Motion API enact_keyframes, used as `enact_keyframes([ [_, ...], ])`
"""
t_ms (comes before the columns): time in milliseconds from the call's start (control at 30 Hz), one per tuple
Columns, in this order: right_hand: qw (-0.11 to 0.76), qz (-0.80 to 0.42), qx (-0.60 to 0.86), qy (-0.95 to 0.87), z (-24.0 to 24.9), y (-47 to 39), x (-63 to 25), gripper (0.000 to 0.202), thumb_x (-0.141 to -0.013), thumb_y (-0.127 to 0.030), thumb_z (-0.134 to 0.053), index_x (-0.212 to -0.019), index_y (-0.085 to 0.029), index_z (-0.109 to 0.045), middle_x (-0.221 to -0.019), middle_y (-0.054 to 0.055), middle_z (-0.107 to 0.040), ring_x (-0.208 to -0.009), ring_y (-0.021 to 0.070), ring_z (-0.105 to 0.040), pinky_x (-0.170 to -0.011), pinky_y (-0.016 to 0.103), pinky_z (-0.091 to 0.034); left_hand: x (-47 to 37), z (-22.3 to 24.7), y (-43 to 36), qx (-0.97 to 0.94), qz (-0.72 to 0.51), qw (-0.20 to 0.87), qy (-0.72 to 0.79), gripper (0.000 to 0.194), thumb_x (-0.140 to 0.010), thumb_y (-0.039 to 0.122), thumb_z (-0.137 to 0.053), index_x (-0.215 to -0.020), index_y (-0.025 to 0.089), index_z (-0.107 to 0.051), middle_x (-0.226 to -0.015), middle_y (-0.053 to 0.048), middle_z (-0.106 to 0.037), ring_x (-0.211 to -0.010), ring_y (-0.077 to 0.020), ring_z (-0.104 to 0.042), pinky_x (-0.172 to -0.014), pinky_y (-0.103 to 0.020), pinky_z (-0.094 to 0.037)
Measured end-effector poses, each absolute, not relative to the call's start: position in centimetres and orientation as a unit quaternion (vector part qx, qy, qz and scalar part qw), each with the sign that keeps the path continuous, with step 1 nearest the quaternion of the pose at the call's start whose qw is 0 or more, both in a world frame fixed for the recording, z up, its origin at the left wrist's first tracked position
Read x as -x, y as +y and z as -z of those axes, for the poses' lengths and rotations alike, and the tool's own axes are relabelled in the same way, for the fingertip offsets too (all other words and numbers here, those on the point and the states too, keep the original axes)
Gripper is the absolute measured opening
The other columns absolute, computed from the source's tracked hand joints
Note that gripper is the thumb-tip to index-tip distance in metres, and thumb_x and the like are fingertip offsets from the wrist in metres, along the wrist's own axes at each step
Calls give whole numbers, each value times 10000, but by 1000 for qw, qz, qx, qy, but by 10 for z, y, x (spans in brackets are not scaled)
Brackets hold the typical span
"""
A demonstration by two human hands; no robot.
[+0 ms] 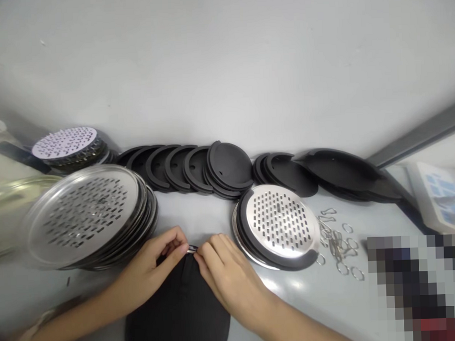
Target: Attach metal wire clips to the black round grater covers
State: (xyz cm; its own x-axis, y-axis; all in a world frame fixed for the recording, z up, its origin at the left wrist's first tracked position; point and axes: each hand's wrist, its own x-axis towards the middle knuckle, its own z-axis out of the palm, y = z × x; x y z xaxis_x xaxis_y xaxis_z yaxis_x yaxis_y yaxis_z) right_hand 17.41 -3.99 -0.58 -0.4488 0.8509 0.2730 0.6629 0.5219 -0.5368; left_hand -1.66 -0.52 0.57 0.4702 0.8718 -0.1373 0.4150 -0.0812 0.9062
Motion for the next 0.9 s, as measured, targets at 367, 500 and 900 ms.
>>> enact_keyframes([
  [367, 265, -180, 454, -831, 5, -39, -174, 132, -992, -147, -409, -930, -175, -522, -811, 49, -517, -752, 189, -507, -664, 314, -451, 14, -4, -10, -710, -238, 467, 469, 215, -973, 263, -436, -768, 202, -449, -704, 48, -465, -656, -114, -449, -618, -235, -339],
  [500, 260, -158, 456, -836, 7, -38, -175, 152, -1002, -156, -397, -926, -177, -527, -800, 43, -513, -735, 182, -501, -661, 311, -444, 14, -5, -11, -727, -249, 443, 462, 213, -980, 244, -418, -773, 200, -446, -723, 42, -479, -663, -114, -456, -623, -238, -345],
  [900, 240, -57, 476, -844, 6, -23, -171, 180, -1002, -164, -406, -865, -165, -524, -770, 47, -517, -706, 187, -516, -655, 325, -452, 7, 5, -1, -744, -297, 362, 477, 118, -971, 210, -431, -862, 210, -475, -770, 31, -501, -710, -128, -497, -672, -254, -389],
])
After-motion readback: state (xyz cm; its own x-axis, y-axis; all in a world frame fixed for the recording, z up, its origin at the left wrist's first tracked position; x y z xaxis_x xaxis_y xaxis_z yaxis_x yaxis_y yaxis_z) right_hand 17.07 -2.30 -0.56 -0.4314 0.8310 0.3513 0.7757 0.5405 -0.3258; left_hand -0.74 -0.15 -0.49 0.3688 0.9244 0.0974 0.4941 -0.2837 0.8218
